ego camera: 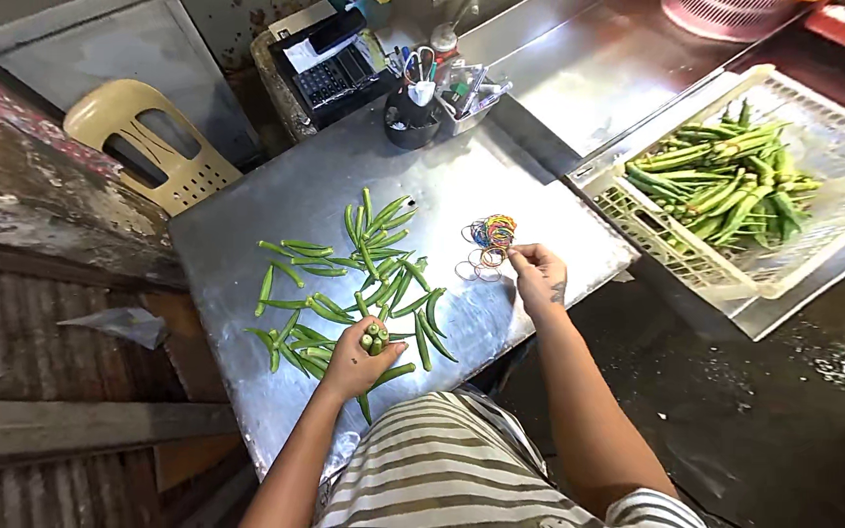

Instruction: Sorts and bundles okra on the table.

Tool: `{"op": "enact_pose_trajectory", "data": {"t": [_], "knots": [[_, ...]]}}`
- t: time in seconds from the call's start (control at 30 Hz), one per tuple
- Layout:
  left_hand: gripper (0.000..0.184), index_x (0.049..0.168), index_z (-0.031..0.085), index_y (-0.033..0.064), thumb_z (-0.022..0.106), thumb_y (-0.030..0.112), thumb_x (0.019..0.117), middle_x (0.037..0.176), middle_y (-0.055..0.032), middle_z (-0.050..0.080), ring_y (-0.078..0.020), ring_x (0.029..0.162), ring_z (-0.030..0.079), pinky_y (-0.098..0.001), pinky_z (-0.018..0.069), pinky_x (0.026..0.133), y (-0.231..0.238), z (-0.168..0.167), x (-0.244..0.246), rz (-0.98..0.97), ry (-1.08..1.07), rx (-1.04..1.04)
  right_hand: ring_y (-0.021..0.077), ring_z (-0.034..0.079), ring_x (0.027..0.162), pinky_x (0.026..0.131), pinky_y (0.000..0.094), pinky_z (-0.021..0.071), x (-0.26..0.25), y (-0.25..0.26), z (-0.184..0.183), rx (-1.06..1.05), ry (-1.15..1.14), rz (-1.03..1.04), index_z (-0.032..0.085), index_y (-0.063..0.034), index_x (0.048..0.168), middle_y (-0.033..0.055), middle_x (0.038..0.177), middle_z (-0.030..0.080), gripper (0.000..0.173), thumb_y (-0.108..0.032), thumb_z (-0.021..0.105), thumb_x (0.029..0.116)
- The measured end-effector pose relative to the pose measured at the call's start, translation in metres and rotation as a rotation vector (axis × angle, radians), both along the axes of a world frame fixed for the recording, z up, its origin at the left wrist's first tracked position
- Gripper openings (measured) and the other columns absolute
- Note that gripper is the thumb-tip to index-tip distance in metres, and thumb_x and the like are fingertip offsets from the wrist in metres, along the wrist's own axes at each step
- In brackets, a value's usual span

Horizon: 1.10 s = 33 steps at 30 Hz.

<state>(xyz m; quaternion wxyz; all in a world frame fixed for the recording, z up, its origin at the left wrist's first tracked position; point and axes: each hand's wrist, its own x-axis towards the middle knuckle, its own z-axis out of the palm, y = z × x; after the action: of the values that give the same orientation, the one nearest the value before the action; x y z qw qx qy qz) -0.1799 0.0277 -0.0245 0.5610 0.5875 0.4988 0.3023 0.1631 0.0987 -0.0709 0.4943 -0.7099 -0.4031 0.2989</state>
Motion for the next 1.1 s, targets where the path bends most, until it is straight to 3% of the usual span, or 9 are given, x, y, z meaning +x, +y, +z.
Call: {"op": "enact_pose_trajectory", "data": {"t": [0.1, 0.23, 0.37, 0.53, 0.6, 0.7, 0.8, 0.9, 1.1], "knots": [[0.022, 0.096, 0.064, 0.0098, 0.080, 0.020, 0.0854, 0.075, 0.0031, 0.061, -0.0062, 0.064, 0.058, -0.0216, 0.0500, 0.060, -0.002, -0.003, -0.004, 0.017, 0.008, -0.042, 0.0138, 0.072, 0.081, 0.080, 0.0335, 0.0616, 0.001, -0.009, 0.016, 0.109, 0.418, -0.023, 0.055, -0.0051, 0.106, 0.0044, 0.087, 0.072, 0.012, 0.001, 0.061, 0.0980], [0.022, 0.096, 0.063, 0.0104, 0.080, 0.021, 0.0855, 0.074, 0.0038, 0.060, -0.0058, 0.064, 0.058, -0.0213, 0.0492, 0.060, -0.002, -0.002, 0.001, 0.009, 0.026, -0.056, 0.0136, 0.073, 0.077, 0.084, 0.0346, 0.0624, 0.002, -0.023, 0.028, 0.185, 0.478, -0.042, 0.043, -0.0085, 0.114, 0.0005, 0.081, 0.068, 0.031, 0.009, 0.058, 0.0941], [0.023, 0.095, 0.063, 0.0099, 0.079, 0.022, 0.0864, 0.075, 0.0038, 0.059, -0.0052, 0.066, 0.057, -0.0215, 0.0487, 0.062, -0.002, 0.001, 0.006, -0.043, 0.053, -0.061, 0.0101, 0.074, 0.088, 0.087, 0.0285, 0.0597, 0.005, -0.038, 0.048, 0.115, 0.345, -0.033, 0.043, -0.0052, 0.122, 0.0036, 0.094, 0.074, 0.032, 0.005, 0.059, 0.0966], [0.025, 0.097, 0.063, 0.0099, 0.080, 0.025, 0.0861, 0.076, 0.0030, 0.060, -0.0056, 0.067, 0.058, -0.0227, 0.0502, 0.063, 0.001, 0.001, 0.010, -0.085, 0.092, -0.079, 0.0304, 0.073, 0.105, 0.098, 0.0500, 0.0578, 0.020, -0.051, 0.076, 0.264, 0.822, 0.104, 0.053, -0.0144, 0.122, 0.0122, 0.113, 0.074, 0.034, -0.002, 0.029, 0.1017], [0.026, 0.098, 0.063, 0.0096, 0.080, 0.026, 0.0860, 0.078, 0.0027, 0.061, -0.0061, 0.069, 0.058, -0.0238, 0.0504, 0.065, 0.002, 0.003, 0.012, -0.103, 0.118, -0.084, 0.0277, 0.074, 0.094, 0.089, 0.0518, 0.0613, 0.019, -0.052, 0.081, 0.310, 0.878, 0.141, 0.058, -0.0201, 0.119, 0.0072, 0.116, 0.073, 0.041, 0.002, 0.030, 0.0997], [0.028, 0.100, 0.064, 0.0096, 0.080, 0.027, 0.0858, 0.079, 0.0032, 0.061, -0.0057, 0.070, 0.059, -0.0233, 0.0508, 0.066, 0.003, 0.008, 0.016, -0.126, 0.144, -0.103, 0.0160, 0.070, 0.060, 0.056, 0.0345, 0.0632, -0.001, -0.056, 0.073, 0.339, 0.776, 0.180, 0.060, -0.0229, 0.104, 0.0043, 0.114, 0.076, 0.030, 0.006, 0.058, 0.0936], [0.033, 0.104, 0.063, 0.0095, 0.081, 0.031, 0.0856, 0.081, 0.0025, 0.061, -0.0061, 0.071, 0.059, -0.0244, 0.0513, 0.067, 0.006, 0.012, 0.020, -0.141, 0.204, -0.118, 0.0279, 0.077, 0.088, 0.074, 0.0452, 0.0663, -0.028, -0.065, 0.055, 0.236, 0.662, 0.351, 0.068, -0.0158, 0.097, 0.0114, 0.115, 0.075, 0.022, -0.017, 0.084, 0.0822], [0.040, 0.109, 0.064, 0.0085, 0.080, 0.035, 0.0851, 0.088, -0.0011, 0.063, -0.0095, 0.078, 0.061, -0.0291, 0.0540, 0.074, 0.007, 0.016, 0.026, -0.138, 0.310, -0.125, 0.0261, 0.068, 0.115, 0.096, 0.0444, 0.0591, -0.065, -0.072, 0.038, 0.158, 0.405, 0.670, 0.072, -0.0090, 0.104, 0.0107, 0.120, 0.071, 0.036, -0.037, 0.080, 0.0828], [0.054, 0.121, 0.056, 0.0101, 0.083, 0.027, 0.0776, 0.100, -0.0065, 0.069, -0.0185, 0.094, 0.068, -0.0408, 0.0570, 0.086, 0.006, 0.031, 0.039, -0.130, 0.597, -0.105, 0.0155, 0.062, 0.106, 0.092, 0.0364, 0.0544, -0.127, -0.071, 0.051, 0.140, -0.117, 0.991, 0.063, -0.0084, 0.111, 0.0057, 0.108, 0.063, 0.048, -0.046, 0.077, 0.0845]]}}
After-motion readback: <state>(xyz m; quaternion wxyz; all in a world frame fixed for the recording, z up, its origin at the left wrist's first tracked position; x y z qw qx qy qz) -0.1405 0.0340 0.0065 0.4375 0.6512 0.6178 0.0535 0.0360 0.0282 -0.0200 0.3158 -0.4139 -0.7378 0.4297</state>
